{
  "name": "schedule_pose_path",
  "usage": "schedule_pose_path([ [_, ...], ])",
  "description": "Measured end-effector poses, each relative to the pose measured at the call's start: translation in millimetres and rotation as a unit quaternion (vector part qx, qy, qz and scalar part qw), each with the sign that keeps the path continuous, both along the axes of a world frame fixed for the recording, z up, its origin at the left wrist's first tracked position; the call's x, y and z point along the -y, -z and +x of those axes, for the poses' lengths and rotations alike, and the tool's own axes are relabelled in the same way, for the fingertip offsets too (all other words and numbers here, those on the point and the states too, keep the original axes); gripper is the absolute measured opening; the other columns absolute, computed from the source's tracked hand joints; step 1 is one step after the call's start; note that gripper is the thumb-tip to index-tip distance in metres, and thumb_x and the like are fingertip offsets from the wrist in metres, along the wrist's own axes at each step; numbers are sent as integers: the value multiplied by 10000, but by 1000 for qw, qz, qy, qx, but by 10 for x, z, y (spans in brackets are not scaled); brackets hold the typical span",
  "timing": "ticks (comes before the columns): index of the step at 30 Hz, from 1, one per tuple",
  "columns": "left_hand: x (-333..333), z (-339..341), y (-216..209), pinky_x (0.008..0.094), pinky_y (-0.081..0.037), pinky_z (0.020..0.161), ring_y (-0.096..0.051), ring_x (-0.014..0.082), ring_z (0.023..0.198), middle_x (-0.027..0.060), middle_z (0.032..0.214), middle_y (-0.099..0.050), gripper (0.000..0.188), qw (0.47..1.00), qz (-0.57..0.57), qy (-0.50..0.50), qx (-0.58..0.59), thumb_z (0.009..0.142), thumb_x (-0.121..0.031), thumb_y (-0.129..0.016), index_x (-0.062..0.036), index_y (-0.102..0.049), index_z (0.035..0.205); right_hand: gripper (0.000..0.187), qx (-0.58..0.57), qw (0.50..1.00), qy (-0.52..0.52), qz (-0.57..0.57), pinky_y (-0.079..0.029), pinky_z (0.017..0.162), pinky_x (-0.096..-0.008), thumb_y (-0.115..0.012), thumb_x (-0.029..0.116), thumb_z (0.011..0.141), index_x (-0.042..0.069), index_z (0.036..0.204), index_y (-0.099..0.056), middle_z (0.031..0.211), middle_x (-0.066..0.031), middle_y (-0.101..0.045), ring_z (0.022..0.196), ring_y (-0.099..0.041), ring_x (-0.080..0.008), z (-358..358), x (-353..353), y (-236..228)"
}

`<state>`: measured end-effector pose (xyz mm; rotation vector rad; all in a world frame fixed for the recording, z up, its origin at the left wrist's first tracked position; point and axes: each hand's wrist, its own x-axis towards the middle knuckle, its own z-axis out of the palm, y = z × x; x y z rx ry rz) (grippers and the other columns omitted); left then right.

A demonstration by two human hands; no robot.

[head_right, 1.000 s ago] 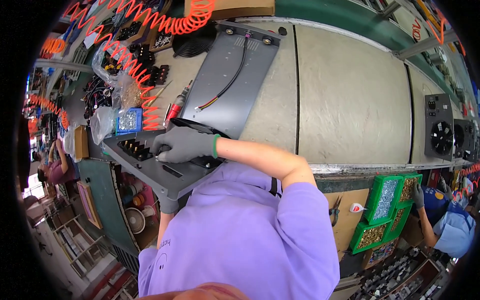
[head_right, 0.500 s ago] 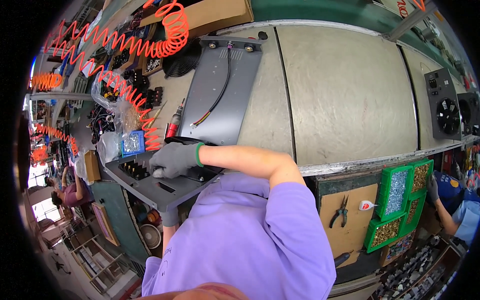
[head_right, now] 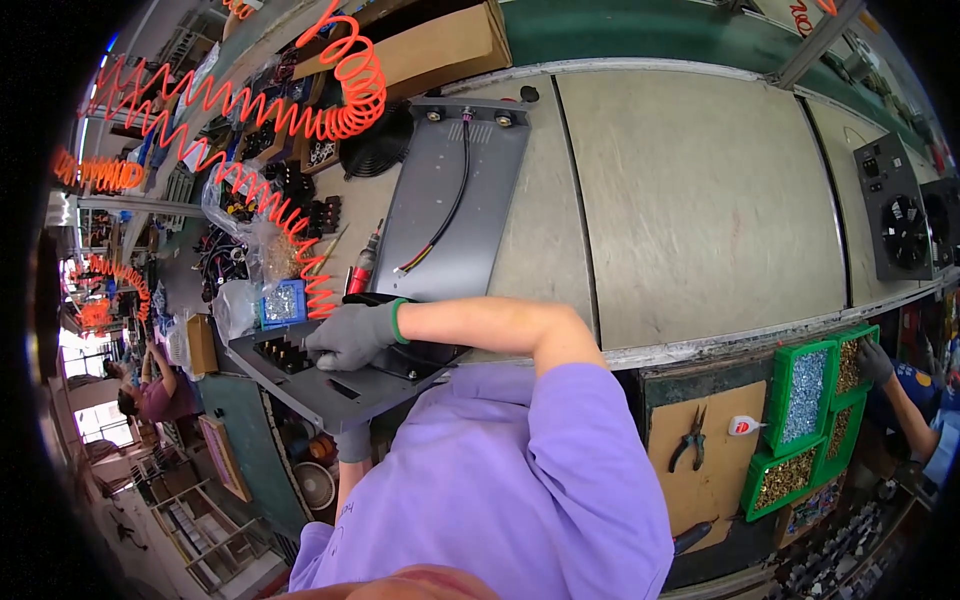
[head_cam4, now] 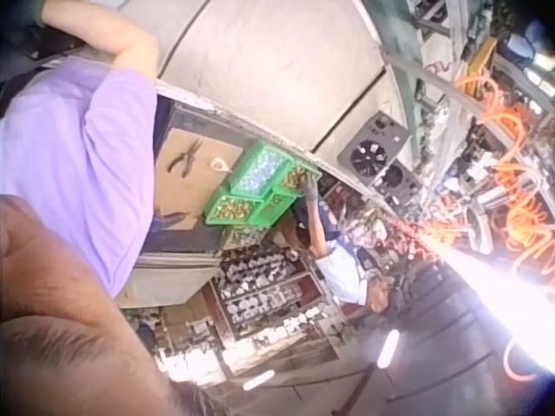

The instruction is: Assembling metal chassis with wiring, screws, and fan components on a production line.

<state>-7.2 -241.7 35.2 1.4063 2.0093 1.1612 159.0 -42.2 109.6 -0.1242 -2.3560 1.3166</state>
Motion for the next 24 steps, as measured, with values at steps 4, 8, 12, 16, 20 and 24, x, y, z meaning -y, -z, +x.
schedule_pose_path([
  [4, -54, 47, -137, 356, -394, 959, -464, 248, 1126, 115, 1240, -457, 515, 991, -16, 26, -128, 873, -264, -567, -23, -388, 1291, 310, 50, 998, -18, -18, -463, 761, -419, -507, 314, 829, 106, 1053, -562, 971, -131, -627, 891, -602, -305, 73, -75, -4],
  [8, -162, 172, -151, 356, -404, 961, -477, 250, 1117, 111, 1235, -461, 479, 999, -10, 39, -23, 905, -292, -516, -34, -391, 1288, 333, 9, 1000, -6, -6, -462, 745, -444, -500, 339, 818, 104, 1044, -564, 943, -151, -638, 863, -608, -332, 43, -26, 17],
  [12, -221, 212, -91, 356, -407, 961, -480, 248, 1116, 110, 1232, -463, 469, 992, -9, 55, 114, 916, -304, -492, -38, -391, 1288, 332, 99, 994, -22, 50, -461, 758, -447, -499, 333, 809, 107, 1042, -571, 938, -151, -639, 861, -606, -341, 7, -80, -10],
  [16, -364, 257, -26, 356, -410, 961, -483, 246, 1115, 109, 1229, -465, 460, 966, -7, 70, 248, 926, -315, -468, -42, -391, 1288, 358, -43, 998, 3, -43, -459, 756, -459, -477, 364, 815, 117, 1050, -588, 925, -151, -642, 850, -606, -349, 96, -77, 7],
  [20, -361, 350, 48, 355, -413, 961, -486, 244, 1114, 108, 1227, -467, 454, 925, -7, 70, 374, 937, -327, -444, -46, -391, 1289, 385, 39, 999, -21, 20, -465, 765, -442, -519, 382, 802, 131, 1088, -578, 912, -144, -647, 865, -615, -324, -44, -43, 14],
  [24, -309, 355, 82, 355, -417, 961, -489, 242, 1112, 108, 1224, -469, 448, 882, 15, 22, 471, 947, -339, -420, -50, -391, 1289, 348, -40, 996, -36, -74, -478, 738, -382, -527, 345, 822, 94, 1058, -579, 936, -127, -634, 848, -617, -292, 40, -104, 86],
])
